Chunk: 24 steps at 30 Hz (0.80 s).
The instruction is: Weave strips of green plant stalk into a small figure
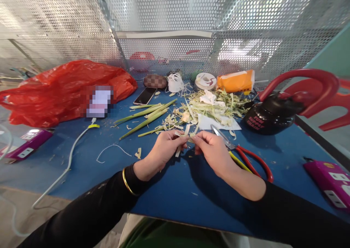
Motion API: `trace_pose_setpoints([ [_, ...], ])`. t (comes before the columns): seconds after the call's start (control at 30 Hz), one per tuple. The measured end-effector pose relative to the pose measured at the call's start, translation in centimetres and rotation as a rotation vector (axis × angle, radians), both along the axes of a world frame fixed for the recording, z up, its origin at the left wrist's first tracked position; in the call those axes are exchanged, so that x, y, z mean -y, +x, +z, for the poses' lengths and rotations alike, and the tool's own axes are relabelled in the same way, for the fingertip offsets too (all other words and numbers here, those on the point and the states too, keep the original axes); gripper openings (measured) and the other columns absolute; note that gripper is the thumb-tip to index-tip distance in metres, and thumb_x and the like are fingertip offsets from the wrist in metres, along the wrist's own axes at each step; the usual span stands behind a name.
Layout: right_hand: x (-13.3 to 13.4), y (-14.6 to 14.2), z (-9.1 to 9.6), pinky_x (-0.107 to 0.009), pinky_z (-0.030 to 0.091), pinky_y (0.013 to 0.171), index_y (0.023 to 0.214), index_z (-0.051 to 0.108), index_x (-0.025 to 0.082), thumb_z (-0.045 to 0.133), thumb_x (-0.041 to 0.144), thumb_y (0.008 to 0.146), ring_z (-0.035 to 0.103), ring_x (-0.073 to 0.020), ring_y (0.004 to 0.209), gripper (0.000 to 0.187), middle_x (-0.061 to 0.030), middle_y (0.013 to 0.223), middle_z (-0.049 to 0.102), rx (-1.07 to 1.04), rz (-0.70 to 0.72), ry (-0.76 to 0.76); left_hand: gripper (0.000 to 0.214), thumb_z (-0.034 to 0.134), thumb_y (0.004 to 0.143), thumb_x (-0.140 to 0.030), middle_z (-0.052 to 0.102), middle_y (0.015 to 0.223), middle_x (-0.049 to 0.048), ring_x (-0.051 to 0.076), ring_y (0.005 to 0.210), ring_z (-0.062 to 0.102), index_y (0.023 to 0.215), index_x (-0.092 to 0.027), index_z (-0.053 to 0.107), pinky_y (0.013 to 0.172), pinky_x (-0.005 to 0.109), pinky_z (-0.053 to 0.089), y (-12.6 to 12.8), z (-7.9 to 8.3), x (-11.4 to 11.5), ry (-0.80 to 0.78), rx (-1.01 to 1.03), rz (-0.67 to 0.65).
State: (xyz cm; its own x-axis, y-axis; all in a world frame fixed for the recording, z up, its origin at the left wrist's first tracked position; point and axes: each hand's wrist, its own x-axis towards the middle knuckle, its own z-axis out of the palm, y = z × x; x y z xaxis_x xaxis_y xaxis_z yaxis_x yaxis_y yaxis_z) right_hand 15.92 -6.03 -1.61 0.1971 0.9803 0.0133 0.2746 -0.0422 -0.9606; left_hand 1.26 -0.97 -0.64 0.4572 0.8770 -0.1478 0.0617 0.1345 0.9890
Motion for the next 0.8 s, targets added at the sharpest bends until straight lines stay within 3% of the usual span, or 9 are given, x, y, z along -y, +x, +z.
trace_pose_setpoints([
  [0.07, -0.2, 0.2, -0.3, -0.028, 0.041, 0.055, 0.060, 0.055, 0.021, 0.057, 0.039, 0.083, 0.051, -0.0142, 0.052, 0.029, 0.0028, 0.051, 0.055, 0.003, 0.010, -0.005, 0.024, 0.068, 0.075, -0.037, 0.058, 0.058, -0.0011, 0.008, 0.050, 0.048, 0.067, -0.015, 0.065, 0.050, 0.021, 0.036, -0.1, -0.1, -0.1, 0.033, -0.024, 0.002],
  [0.13, -0.4, 0.5, -0.6, -0.029, 0.043, 0.058, 0.065, 0.058, 0.021, 0.055, 0.041, 0.085, 0.054, -0.0159, 0.057, 0.029, 0.0016, 0.056, 0.058, -0.004, 0.016, 0.017, 0.025, 0.068, 0.076, -0.034, 0.062, 0.064, -0.0006, 0.010, 0.053, 0.051, 0.090, -0.014, 0.069, 0.053, 0.022, 0.039, -0.2, 0.0, -0.2, 0.120, -0.081, 0.019],
  [0.23, -0.8, 1.1, -0.6, -0.030, 0.045, 0.066, 0.074, 0.064, 0.020, 0.051, 0.042, 0.088, 0.059, -0.0181, 0.071, 0.028, -0.0009, 0.070, 0.063, -0.039, -0.035, 0.109, 0.053, 0.069, 0.074, -0.027, 0.066, 0.073, -0.0015, 0.013, 0.064, 0.058, 0.125, -0.019, 0.057, 0.066, 0.025, 0.045, -0.5, 0.5, -0.1, 0.373, -0.195, 0.059],
  [0.33, -1.0, 1.6, 0.2, -0.030, 0.046, 0.073, 0.083, 0.068, 0.019, 0.055, 0.042, 0.086, 0.060, -0.0182, 0.078, 0.026, -0.0020, 0.077, 0.066, -0.124, -0.072, 0.159, 0.070, 0.068, 0.073, -0.019, 0.070, 0.082, -0.0013, 0.017, 0.080, 0.064, 0.138, -0.025, 0.044, 0.079, 0.028, 0.046, -1.0, 1.2, 0.3, 0.584, -0.296, 0.047],
  [0.43, -0.8, 1.6, 1.5, -0.031, 0.046, 0.075, 0.084, 0.071, 0.019, 0.064, 0.043, 0.079, 0.060, -0.0179, 0.078, 0.025, -0.0019, 0.078, 0.068, -0.228, 0.029, 0.105, 0.075, 0.066, 0.074, -0.016, 0.074, 0.090, 0.0006, 0.020, 0.089, 0.067, 0.143, -0.026, 0.037, 0.084, 0.030, 0.045, -1.4, 1.8, 0.6, 0.673, -0.340, -0.019],
  [0.57, -0.3, 0.8, 2.2, -0.032, 0.047, 0.078, 0.083, 0.073, 0.021, 0.074, 0.035, 0.069, 0.062, -0.0172, 0.079, 0.020, -0.0014, 0.082, 0.070, -0.425, 0.216, -0.006, 0.075, 0.061, 0.076, -0.014, 0.075, 0.095, 0.0017, 0.021, 0.095, 0.067, 0.145, -0.025, 0.034, 0.089, 0.032, 0.045, -1.6, 1.7, 0.9, 0.669, -0.313, -0.121],
  [0.67, -0.1, 0.4, 2.0, -0.032, 0.047, 0.076, 0.075, 0.072, 0.021, 0.074, 0.028, 0.066, 0.061, -0.0172, 0.076, 0.012, -0.0007, 0.076, 0.069, -0.406, 0.161, 0.066, 0.076, 0.063, 0.073, -0.014, 0.074, 0.098, 0.0015, 0.020, 0.096, 0.066, 0.143, -0.026, 0.037, 0.092, 0.032, 0.044, -1.4, 1.3, 0.9, 0.613, -0.274, -0.090],
  [0.8, -0.1, 0.6, 1.7, -0.030, 0.046, 0.071, 0.072, 0.069, 0.021, 0.071, 0.029, 0.072, 0.059, -0.0173, 0.073, 0.008, -0.0004, 0.074, 0.066, -0.225, 0.032, 0.234, 0.053, 0.065, 0.070, -0.014, 0.071, 0.105, 0.0035, 0.020, 0.098, 0.063, 0.121, -0.026, 0.062, 0.088, 0.031, 0.046, -1.0, 1.3, 1.0, 0.626, -0.216, 0.081],
])
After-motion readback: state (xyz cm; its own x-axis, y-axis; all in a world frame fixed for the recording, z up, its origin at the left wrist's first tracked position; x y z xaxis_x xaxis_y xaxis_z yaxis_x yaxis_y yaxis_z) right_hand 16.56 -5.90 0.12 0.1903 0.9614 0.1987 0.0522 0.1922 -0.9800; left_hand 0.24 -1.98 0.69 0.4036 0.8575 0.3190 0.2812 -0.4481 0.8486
